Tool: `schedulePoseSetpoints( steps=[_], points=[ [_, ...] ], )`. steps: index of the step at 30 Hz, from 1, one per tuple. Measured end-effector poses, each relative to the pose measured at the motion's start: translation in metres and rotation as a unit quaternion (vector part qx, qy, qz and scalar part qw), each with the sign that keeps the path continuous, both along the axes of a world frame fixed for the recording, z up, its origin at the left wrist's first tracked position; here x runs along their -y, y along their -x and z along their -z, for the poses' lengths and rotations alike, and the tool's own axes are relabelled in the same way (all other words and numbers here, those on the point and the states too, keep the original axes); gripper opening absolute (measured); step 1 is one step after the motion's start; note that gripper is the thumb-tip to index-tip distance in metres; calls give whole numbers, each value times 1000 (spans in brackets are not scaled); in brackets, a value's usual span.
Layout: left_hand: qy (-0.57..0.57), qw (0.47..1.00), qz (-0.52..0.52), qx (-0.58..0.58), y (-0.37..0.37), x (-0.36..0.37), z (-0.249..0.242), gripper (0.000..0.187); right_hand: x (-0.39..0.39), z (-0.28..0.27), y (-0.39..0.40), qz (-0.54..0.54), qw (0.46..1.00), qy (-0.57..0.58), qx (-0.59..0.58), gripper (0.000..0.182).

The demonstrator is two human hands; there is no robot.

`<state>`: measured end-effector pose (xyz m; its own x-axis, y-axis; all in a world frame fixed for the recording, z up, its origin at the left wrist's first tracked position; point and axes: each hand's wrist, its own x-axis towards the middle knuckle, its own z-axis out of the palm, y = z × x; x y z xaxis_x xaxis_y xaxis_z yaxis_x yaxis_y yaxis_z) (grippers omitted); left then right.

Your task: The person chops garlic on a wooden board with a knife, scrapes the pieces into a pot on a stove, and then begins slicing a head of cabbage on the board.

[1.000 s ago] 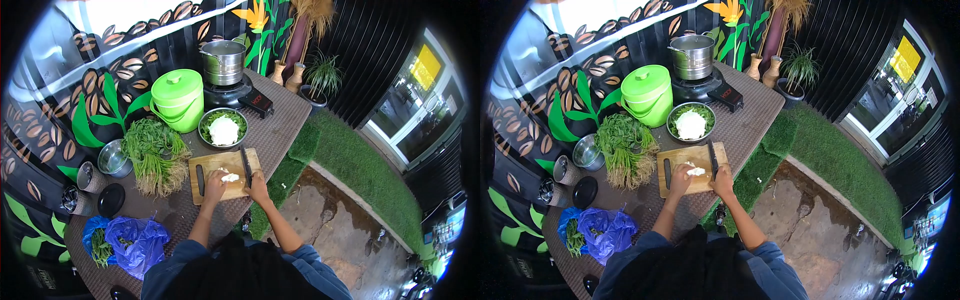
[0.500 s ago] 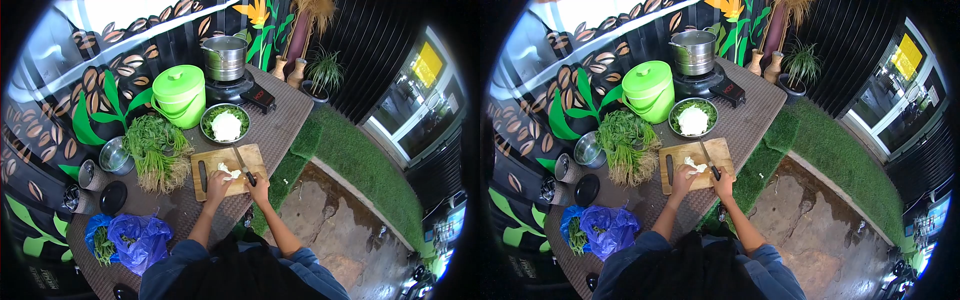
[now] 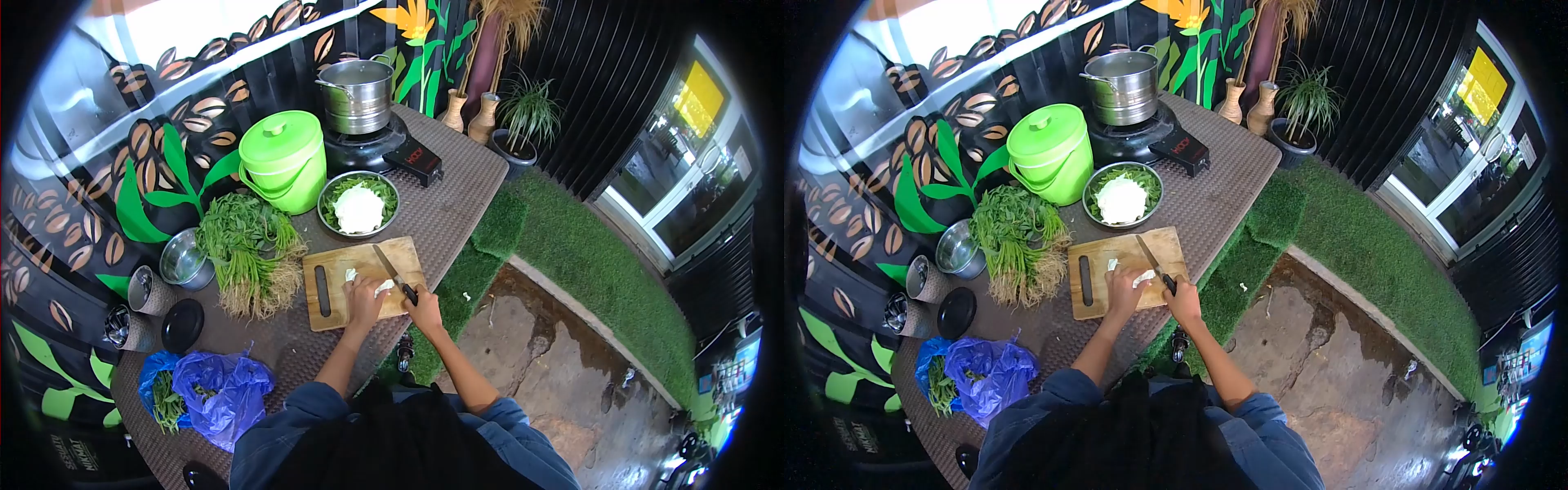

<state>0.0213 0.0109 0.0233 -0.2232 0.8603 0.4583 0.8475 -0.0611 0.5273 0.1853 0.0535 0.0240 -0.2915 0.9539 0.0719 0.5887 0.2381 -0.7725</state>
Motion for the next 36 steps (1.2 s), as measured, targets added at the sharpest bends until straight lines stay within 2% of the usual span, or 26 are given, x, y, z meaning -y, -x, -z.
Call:
schedulePoseSetpoints(
  steps=[3, 5, 7, 12, 15, 19, 22, 27, 31, 36],
  points=[
    [-9, 1000, -5, -5, -3, -2, 8, 25, 3, -2, 0, 1, 998, -7, 59, 26],
    [-34, 998, -5, 48, -3, 0, 15, 24, 11, -18, 3, -7, 990, 32, 139, 30],
    [-34, 999, -8, 41, -3, 3, 15, 24, 13, -12, 4, -11, 989, 12, 150, 35],
    [-39, 999, 13, -12, 1, 6, 16, 25, 21, -22, 5, -36, 977, 51, 203, 37],
    [-17, 999, 25, -15, -1, 6, 13, 28, 30, -28, 5, -18, 975, 75, 210, 37],
    [-49, 995, 31, -76, -5, 6, 9, 28, 47, -26, 12, -8, 971, 98, 219, 36],
    [-53, 994, 50, -84, 0, 4, 18, 27, 42, -20, 20, 10, 972, 77, 223, 34],
    [-43, 993, 63, -87, 0, 3, 18, 26, 19, -32, 19, -19, 975, 46, 216, 30],
    [-64, 995, 73, -37, 2, 1, 24, 21, 41, -45, 16, -17, 969, 81, 231, 29],
    [-76, 995, 65, -11, 1, 4, 22, 17, 51, -26, 33, 38, 974, 94, 204, 32]
  ],
)
